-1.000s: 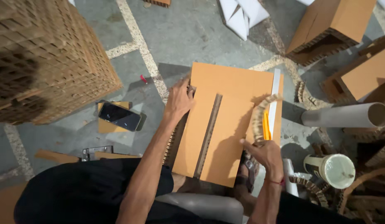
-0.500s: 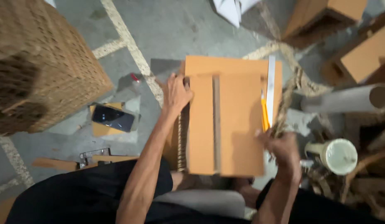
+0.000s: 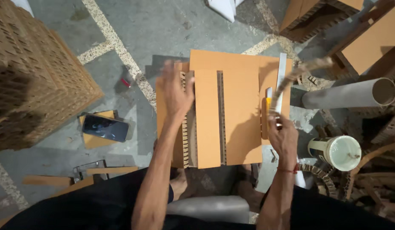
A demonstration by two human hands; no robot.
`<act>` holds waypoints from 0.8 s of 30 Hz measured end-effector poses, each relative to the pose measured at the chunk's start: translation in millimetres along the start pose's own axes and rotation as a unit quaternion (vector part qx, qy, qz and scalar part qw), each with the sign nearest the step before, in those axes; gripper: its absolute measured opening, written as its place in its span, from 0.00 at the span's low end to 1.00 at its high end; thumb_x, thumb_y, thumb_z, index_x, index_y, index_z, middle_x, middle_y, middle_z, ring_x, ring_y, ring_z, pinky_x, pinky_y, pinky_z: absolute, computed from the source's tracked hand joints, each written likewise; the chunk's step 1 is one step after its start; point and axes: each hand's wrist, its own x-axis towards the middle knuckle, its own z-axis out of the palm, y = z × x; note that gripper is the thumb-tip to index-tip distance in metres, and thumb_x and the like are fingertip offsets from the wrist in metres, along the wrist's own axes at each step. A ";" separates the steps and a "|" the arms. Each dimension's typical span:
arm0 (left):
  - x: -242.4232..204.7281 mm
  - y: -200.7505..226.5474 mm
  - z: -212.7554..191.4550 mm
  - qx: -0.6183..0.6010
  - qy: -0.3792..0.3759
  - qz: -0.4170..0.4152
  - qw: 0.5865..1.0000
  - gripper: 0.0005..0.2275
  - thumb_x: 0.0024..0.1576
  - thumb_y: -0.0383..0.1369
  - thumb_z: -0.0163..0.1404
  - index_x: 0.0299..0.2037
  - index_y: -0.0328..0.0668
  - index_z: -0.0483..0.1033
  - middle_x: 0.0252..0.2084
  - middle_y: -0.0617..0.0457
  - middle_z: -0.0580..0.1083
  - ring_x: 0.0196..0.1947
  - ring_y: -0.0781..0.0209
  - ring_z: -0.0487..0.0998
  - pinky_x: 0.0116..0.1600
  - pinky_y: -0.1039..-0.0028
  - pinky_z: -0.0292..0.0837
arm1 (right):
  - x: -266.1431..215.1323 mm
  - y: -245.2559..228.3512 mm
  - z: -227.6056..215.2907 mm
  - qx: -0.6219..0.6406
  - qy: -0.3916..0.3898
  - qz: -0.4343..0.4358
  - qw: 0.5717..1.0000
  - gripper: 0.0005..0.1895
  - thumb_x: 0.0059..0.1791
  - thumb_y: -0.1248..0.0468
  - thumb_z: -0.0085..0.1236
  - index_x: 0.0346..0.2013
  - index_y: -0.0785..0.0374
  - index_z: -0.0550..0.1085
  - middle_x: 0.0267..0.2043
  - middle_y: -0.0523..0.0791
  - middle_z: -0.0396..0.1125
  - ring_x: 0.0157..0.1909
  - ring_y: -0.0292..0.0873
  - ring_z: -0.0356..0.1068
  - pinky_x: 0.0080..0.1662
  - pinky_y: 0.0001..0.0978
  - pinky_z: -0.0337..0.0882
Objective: The person uses a utility knife and a metal ruler to cut a large piece of cardboard into strips. They score the cardboard along the ruler's edge multiple times and then snap the scored sections apart to create separate pieces.
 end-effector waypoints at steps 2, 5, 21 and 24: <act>-6.0 -18.9 -18.3 -0.127 0.025 -0.120 0.984 0.35 0.62 0.49 0.51 0.73 0.32 0.54 0.73 0.30 0.58 0.74 0.37 0.59 0.75 0.47 0.53 | 1.2 14.5 3.5 -0.007 -0.006 -0.090 0.996 0.19 0.49 0.59 0.60 0.52 0.64 0.80 0.45 0.57 0.73 0.40 0.51 0.75 0.45 0.43 0.74; -12.5 -62.0 -42.4 -0.004 -0.025 -0.302 0.953 0.45 0.56 0.62 0.53 0.73 0.33 0.55 0.72 0.31 0.58 0.72 0.34 0.58 0.73 0.51 0.55 | -4.1 18.7 10.8 -0.127 0.186 -0.180 0.958 0.22 0.46 0.59 0.65 0.50 0.70 0.80 0.42 0.58 0.73 0.42 0.57 0.74 0.45 0.45 0.73; 3.3 65.2 -134.6 -0.258 -0.128 -0.254 0.923 0.17 0.55 0.36 0.59 0.51 0.34 0.80 0.39 0.51 0.80 0.34 0.64 0.80 0.38 0.74 0.76 | -54.4 -20.8 -6.7 -0.008 -0.113 0.085 0.990 0.30 0.39 0.45 0.70 0.45 0.63 0.81 0.35 0.54 0.77 0.40 0.50 0.79 0.43 0.39 0.77; 13.2 67.0 -114.5 -0.221 -0.117 -0.202 0.947 0.17 0.57 0.37 0.59 0.50 0.30 0.80 0.38 0.49 0.81 0.36 0.60 0.79 0.39 0.71 0.75 | -48.4 -19.8 -14.7 0.049 -0.089 0.090 0.991 0.29 0.39 0.46 0.69 0.44 0.65 0.80 0.36 0.52 0.78 0.39 0.49 0.80 0.43 0.39 0.78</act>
